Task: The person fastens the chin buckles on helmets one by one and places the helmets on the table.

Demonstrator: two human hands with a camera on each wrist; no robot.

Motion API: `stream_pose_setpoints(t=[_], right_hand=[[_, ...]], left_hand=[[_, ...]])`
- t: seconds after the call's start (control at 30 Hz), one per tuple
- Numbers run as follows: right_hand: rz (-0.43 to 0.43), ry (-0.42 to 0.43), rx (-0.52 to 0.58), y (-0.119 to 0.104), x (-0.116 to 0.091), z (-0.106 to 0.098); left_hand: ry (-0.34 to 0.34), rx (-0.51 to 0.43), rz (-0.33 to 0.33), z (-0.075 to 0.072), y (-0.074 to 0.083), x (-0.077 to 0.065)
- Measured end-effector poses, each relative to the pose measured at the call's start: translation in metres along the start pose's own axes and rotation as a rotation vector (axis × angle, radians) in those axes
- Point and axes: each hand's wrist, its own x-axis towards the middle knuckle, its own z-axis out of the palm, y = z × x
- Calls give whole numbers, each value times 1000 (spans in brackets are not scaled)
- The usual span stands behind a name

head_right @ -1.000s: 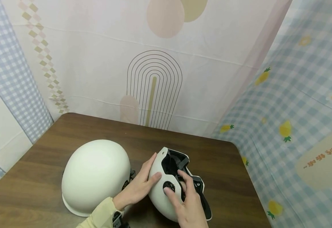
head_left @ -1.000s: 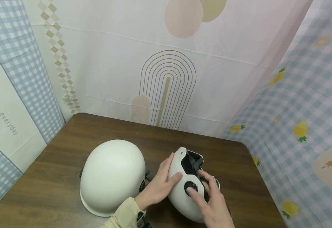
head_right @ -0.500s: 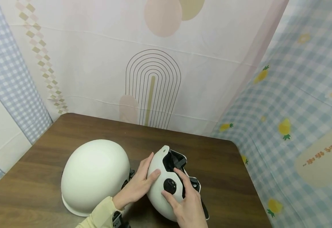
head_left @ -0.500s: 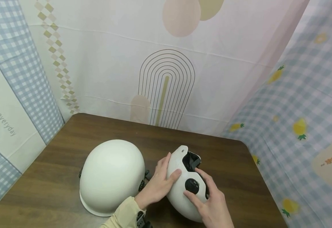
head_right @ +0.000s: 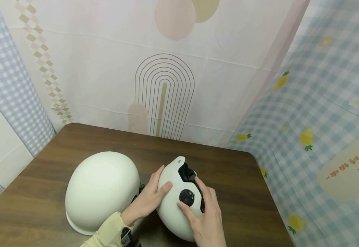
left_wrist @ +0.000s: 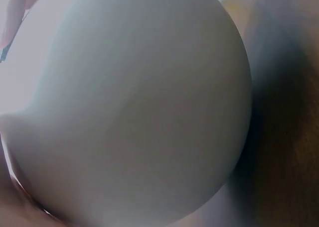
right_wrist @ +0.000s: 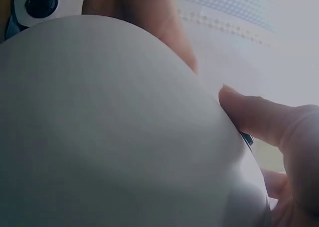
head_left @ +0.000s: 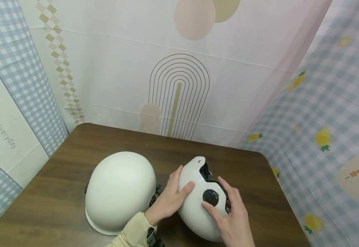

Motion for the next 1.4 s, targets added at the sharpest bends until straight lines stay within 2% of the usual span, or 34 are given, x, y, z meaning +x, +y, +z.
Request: stream_pose_setpoints(t=[0.13, 0.3, 0.43, 0.7, 1.03, 1.4], right_hand=[[-37, 80, -5, 2, 0, 2], [1, 131, 7, 2, 2, 3], [59, 111, -7, 1, 4, 0], [79, 97, 16, 1, 9, -4], [144, 66, -5, 0, 16, -14], [312, -11, 147, 5, 27, -24]], left_hand=[[12, 22, -1, -2, 2, 0], [21, 32, 7, -3, 5, -1], [24, 28, 3, -4, 6, -2], [27, 43, 7, -6, 9, -2], [27, 73, -3, -9, 18, -3], [29, 96, 63, -12, 26, -1]])
